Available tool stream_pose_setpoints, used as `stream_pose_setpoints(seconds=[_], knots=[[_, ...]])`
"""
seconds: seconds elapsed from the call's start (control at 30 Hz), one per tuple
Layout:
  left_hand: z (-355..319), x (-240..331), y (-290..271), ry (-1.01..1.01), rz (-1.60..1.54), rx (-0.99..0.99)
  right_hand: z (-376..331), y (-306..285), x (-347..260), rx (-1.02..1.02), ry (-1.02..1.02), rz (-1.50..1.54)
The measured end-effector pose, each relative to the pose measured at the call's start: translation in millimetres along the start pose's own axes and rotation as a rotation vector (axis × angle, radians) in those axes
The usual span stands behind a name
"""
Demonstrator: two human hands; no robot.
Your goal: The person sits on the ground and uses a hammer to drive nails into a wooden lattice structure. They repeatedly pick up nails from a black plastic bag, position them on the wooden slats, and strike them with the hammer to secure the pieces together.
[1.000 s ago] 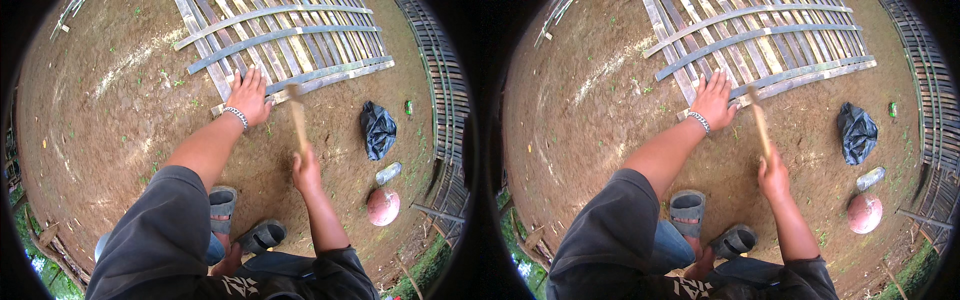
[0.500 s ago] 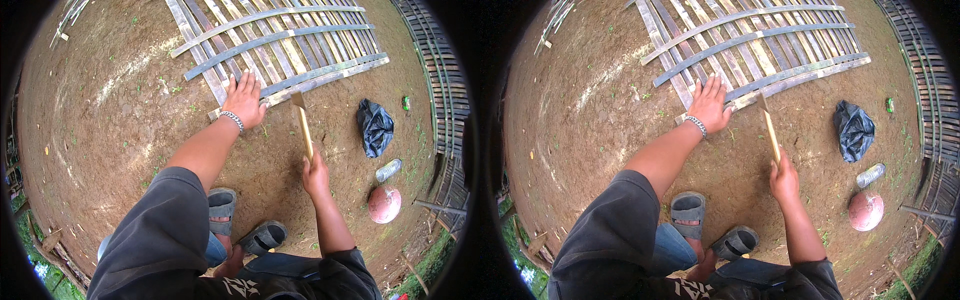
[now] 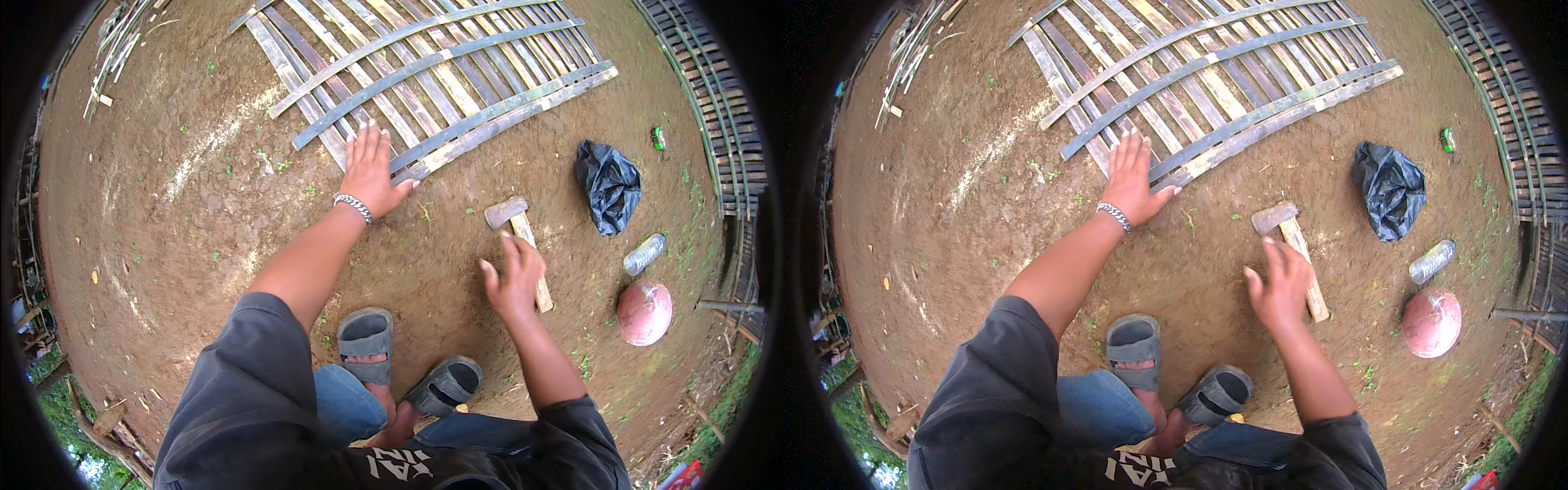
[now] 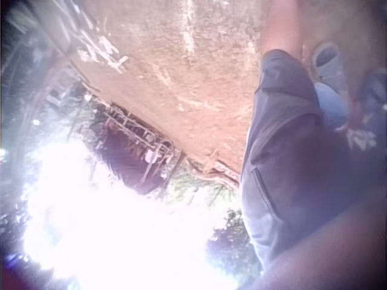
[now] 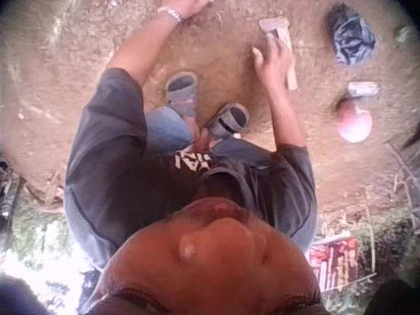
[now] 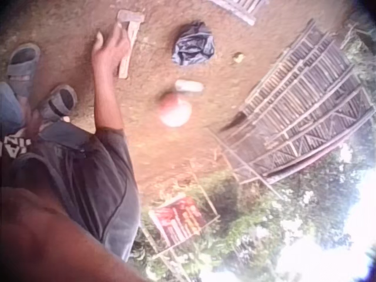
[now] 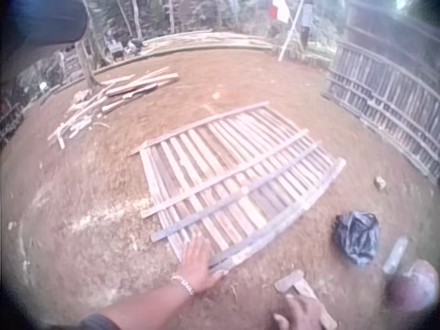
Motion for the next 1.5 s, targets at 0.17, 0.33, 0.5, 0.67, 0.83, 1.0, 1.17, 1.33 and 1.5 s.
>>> stream_pose_setpoints(seconds=[0.17, 0.33, 0.5, 0.67, 0.83, 1.0, 1.17, 1.33, 1.5], knots=[[-12, -2, -11, -0.044, 0.054, -0.080, 78, 50, -72, 0.057, 0.065, 0.190], [-12, -6, -7, -0.055, 0.069, -0.090, 122, 79, -97, 0.139, 0.229, 0.329], [-12, -9, 0, -0.046, 0.070, -0.056, 120, 98, -100, 0.223, 0.362, 0.366], [-11, -5, -3, -0.052, 0.059, -0.084, 120, 102, -99, 0.266, 0.395, 0.369], [-12, -7, -3, -0.040, 0.070, -0.111, 121, 103, -100, 0.245, 0.422, 0.388], [-11, -5, -3, -0.050, 0.096, -0.143, 121, 105, -97, 0.238, 0.434, 0.400], [-1, -16, -12, 0.027, 0.140, -0.049, 122, 104, -100, 0.247, 0.448, 0.405], [8, -17, -22, 0.157, 0.168, -0.120, 123, 105, -96, 0.238, 0.467, 0.403], [15, -22, -24, 0.277, 0.157, -0.159, 123, 106, -98, 0.248, 0.462, 0.403]])
Point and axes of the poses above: each hand's wrist, its own z-axis towards the middle knuckle, its own y-axis out of the palm, x = y × z, the point moved 4 cm from there along z, towards the middle knuckle, and after that the axes turned 6 degrees about -x, right-handed, at the moved point
